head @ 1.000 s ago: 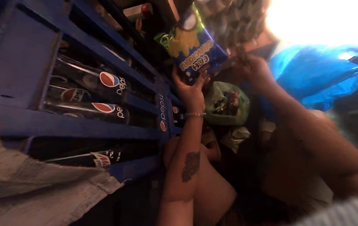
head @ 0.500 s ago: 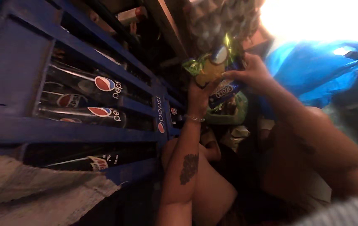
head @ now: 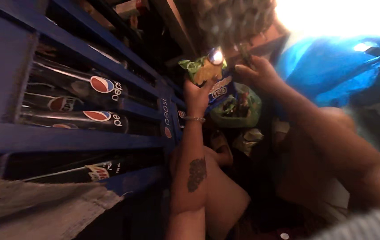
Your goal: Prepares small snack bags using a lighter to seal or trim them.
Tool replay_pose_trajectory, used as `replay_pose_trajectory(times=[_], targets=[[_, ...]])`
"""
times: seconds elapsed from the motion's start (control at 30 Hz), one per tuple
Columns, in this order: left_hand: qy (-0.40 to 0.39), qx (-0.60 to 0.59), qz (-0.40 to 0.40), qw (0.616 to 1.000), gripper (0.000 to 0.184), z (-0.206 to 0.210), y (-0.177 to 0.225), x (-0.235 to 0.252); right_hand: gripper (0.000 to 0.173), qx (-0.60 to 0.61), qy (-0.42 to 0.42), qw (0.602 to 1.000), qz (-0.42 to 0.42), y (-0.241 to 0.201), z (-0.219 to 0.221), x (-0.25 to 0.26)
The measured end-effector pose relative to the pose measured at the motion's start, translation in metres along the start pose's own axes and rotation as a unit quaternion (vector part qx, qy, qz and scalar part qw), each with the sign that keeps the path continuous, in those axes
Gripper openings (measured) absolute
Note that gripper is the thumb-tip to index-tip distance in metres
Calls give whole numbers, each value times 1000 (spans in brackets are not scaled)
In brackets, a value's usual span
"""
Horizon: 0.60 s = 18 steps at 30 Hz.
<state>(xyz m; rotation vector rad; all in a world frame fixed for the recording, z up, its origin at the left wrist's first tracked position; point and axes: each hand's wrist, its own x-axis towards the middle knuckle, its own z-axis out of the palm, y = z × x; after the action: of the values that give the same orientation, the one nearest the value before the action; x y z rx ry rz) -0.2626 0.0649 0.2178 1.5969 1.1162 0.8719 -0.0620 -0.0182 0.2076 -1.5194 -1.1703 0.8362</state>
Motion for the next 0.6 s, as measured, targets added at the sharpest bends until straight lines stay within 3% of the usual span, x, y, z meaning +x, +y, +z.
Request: replay_pose_trajectory(times=[0.13, 0.3, 0.4, 0.47, 0.6], targets=[[-50, 234, -69, 968, 84, 0, -9, 3, 40, -148, -83, 975, 145, 36, 1, 5], [-173, 326, -131, 920, 87, 28, -19, 1, 47, -246, -150, 935, 206, 64, 18, -9], [-208, 370, -151, 893, 83, 44, -26, 0, 52, -184, -139, 939, 256, 68, 20, -18], [-217, 395, -160, 878, 79, 52, -32, 0, 48, -76, -115, 943, 302, 67, 20, -23], [-216, 359, -157, 894, 77, 68, -51, -2, 36, 104, -93, 933, 331, 61, 14, -29]])
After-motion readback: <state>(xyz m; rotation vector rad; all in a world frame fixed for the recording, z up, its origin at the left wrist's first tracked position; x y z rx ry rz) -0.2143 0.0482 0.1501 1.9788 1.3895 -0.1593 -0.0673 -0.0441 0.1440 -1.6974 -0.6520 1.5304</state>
